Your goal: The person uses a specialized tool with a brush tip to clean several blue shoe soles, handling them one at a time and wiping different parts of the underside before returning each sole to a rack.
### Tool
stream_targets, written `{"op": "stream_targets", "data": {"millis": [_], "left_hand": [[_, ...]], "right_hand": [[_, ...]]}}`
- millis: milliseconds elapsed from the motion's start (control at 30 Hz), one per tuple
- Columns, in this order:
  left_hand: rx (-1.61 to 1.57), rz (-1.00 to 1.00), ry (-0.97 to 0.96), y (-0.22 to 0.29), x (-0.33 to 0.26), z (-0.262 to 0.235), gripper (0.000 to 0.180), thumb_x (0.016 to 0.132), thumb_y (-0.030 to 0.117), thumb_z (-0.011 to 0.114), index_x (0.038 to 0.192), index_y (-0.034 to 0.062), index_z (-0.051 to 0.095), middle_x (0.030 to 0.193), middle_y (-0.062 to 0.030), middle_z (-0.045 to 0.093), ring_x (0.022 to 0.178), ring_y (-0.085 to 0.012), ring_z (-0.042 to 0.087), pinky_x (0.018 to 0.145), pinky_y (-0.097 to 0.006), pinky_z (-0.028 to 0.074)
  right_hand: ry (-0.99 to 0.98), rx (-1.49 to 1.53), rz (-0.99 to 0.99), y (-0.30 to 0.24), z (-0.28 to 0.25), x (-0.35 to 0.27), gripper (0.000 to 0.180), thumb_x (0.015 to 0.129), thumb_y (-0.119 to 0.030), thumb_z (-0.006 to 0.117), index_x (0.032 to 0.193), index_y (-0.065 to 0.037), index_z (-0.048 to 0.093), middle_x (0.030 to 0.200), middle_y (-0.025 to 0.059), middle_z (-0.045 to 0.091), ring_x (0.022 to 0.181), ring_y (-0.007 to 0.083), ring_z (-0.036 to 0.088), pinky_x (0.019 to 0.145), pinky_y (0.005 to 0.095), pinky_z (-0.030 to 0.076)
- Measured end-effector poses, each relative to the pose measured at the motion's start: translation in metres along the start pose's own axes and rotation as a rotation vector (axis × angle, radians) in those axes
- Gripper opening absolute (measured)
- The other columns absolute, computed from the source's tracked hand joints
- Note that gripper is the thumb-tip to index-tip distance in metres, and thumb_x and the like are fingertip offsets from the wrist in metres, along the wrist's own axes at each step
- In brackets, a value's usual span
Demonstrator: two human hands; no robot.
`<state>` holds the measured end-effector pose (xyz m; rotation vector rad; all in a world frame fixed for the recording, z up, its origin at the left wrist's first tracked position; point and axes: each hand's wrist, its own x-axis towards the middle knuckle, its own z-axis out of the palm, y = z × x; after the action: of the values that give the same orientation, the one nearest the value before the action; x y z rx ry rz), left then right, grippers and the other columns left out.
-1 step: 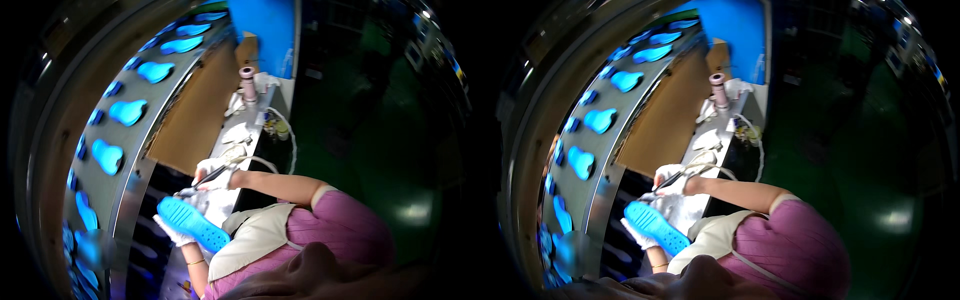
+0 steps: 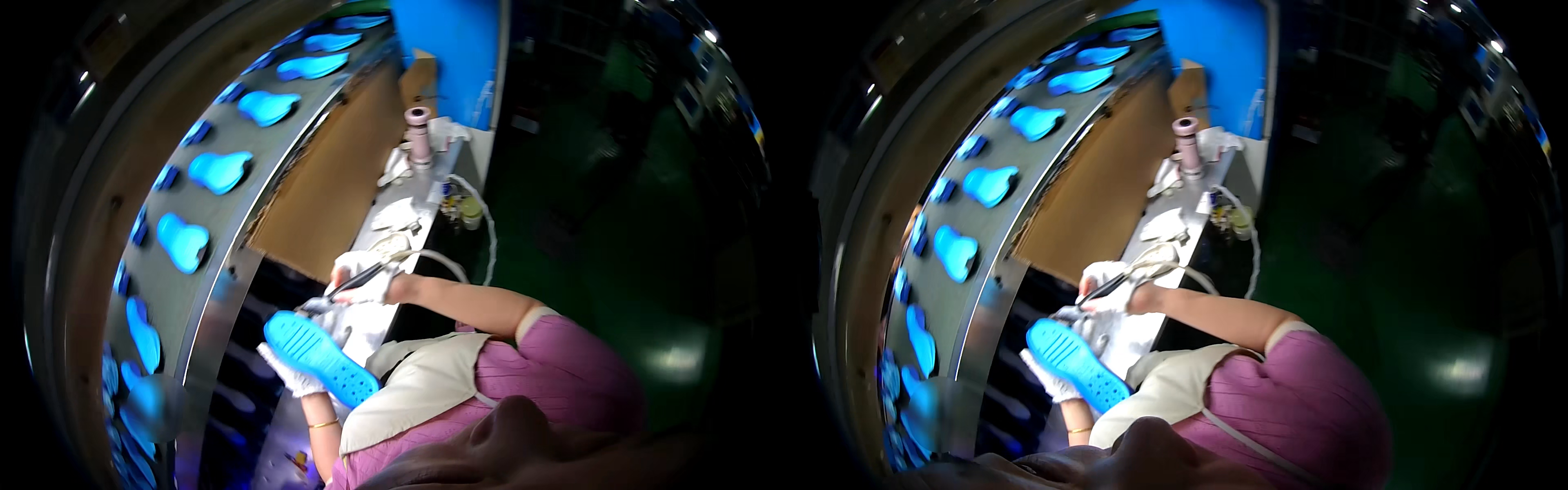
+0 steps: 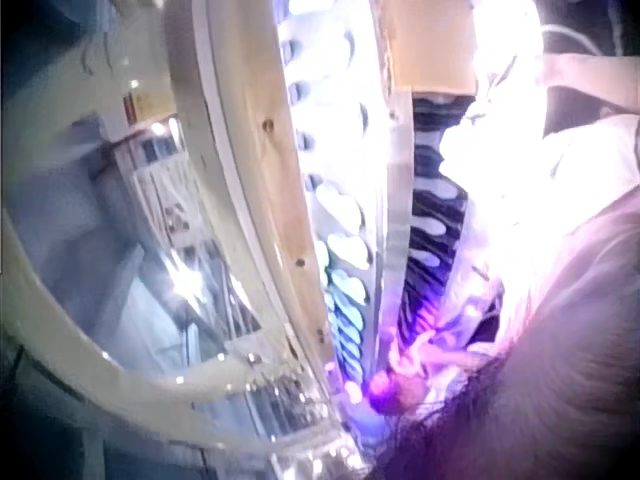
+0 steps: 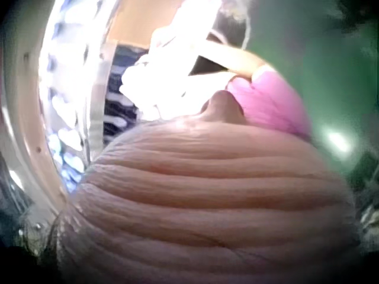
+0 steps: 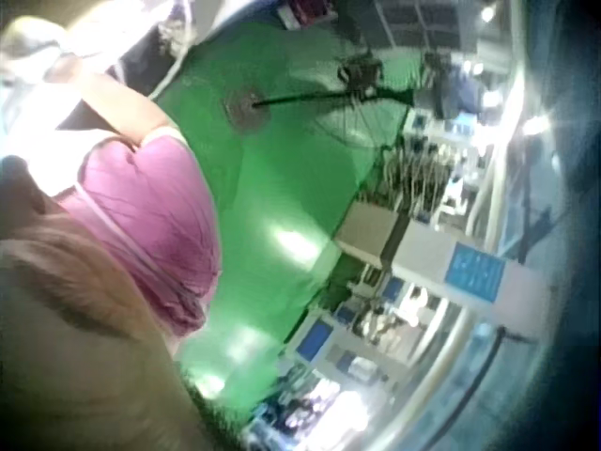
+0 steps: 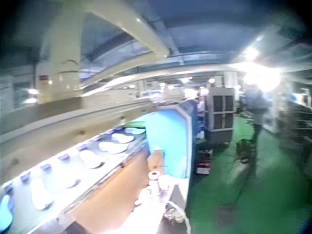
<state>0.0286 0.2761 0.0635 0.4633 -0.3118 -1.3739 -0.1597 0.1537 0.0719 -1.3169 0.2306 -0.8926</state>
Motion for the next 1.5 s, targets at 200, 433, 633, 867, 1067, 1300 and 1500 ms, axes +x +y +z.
{"op": "stream_targets", "data": {"millis": [200,433,633,867,1067,1300,1500], "left_hand": [[0.298,0.250,-0.004,-0.003,0.014,0.013,0.074,0.092,0.064,0.027,0.125,0.0019,0.051,0.117,-0.0120,0.059,0.106,-0.0253,0.056,0.097,-0.039,0.043],[-0.026,0.215,0.014,-0.046,0.013,0.041,0.059,0.088,0.063,0.044,0.116,0.0128,0.058,0.111,-0.0046,0.062,0.096,-0.0187,0.060,0.087,-0.034,0.050],[-0.029,0.175,-0.158,-0.033,-0.007,-0.008,0.078,0.084,0.071,0.039,0.118,0.0020,0.052,0.117,-0.0141,0.056,0.109,-0.0274,0.052,0.101,-0.042,0.038],[0.144,0.223,0.102,-0.025,0.010,-0.024,0.074,0.085,0.069,0.041,0.127,0.0079,0.049,0.119,-0.0128,0.058,0.103,-0.0279,0.058,0.092,-0.041,0.048],[0.149,0.200,0.030,-0.016,0.004,0.020,0.081,0.085,0.069,0.040,0.128,0.0005,0.047,0.117,-0.0186,0.059,0.102,-0.0305,0.059,0.094,-0.041,0.047],[0.231,0.159,0.066,-0.015,-0.023,0.021,0.084,0.083,0.073,0.039,0.128,0.0023,0.047,0.120,-0.0166,0.058,0.105,-0.0297,0.058,0.092,-0.043,0.049],[0.384,-0.178,0.053,-0.024,-0.046,-0.025,0.089,0.079,0.074,0.042,0.138,0.0083,0.034,0.124,-0.0120,0.053,0.107,-0.0270,0.057,0.091,-0.042,0.049]], "right_hand": [[0.028,-0.152,-0.098,0.007,0.003,0.005,0.016,0.078,-0.010,0.070,0.080,-0.006,0.055,0.074,0.0050,0.059,0.069,0.0119,0.058,0.063,0.0259,0.047],[0.071,-0.147,-0.168,-0.016,0.024,0.016,0.018,0.079,-0.005,0.069,0.090,-0.004,0.055,0.079,0.0043,0.062,0.071,0.0081,0.060,0.067,0.0224,0.050],[-0.031,-0.428,-0.286,0.012,0.068,0.004,0.011,0.078,-0.010,0.068,0.083,-0.007,0.059,0.076,0.0066,0.061,0.068,0.0167,0.061,0.064,0.0276,0.050],[0.032,-0.564,-0.542,-0.003,0.066,-0.003,0.013,0.071,-0.008,0.070,0.080,-0.008,0.061,0.071,0.0064,0.059,0.065,0.0192,0.060,0.062,0.0295,0.048],[-0.013,-0.478,-0.328,0.004,0.055,-0.012,0.016,0.069,-0.004,0.069,0.082,-0.007,0.061,0.073,0.0071,0.059,0.067,0.0191,0.059,0.062,0.0275,0.048],[-0.311,-0.525,-0.260,-0.006,0.047,-0.029,0.013,0.075,-0.003,0.068,0.087,-0.005,0.062,0.078,0.0073,0.064,0.071,0.0170,0.062,0.064,0.0276,0.048],[-0.165,-0.149,0.042,0.002,0.039,-0.046,0.012,0.080,-0.002,0.068,0.089,-0.003,0.062,0.084,0.0064,0.065,0.078,0.0115,0.061,0.071,0.0265,0.050]]}}
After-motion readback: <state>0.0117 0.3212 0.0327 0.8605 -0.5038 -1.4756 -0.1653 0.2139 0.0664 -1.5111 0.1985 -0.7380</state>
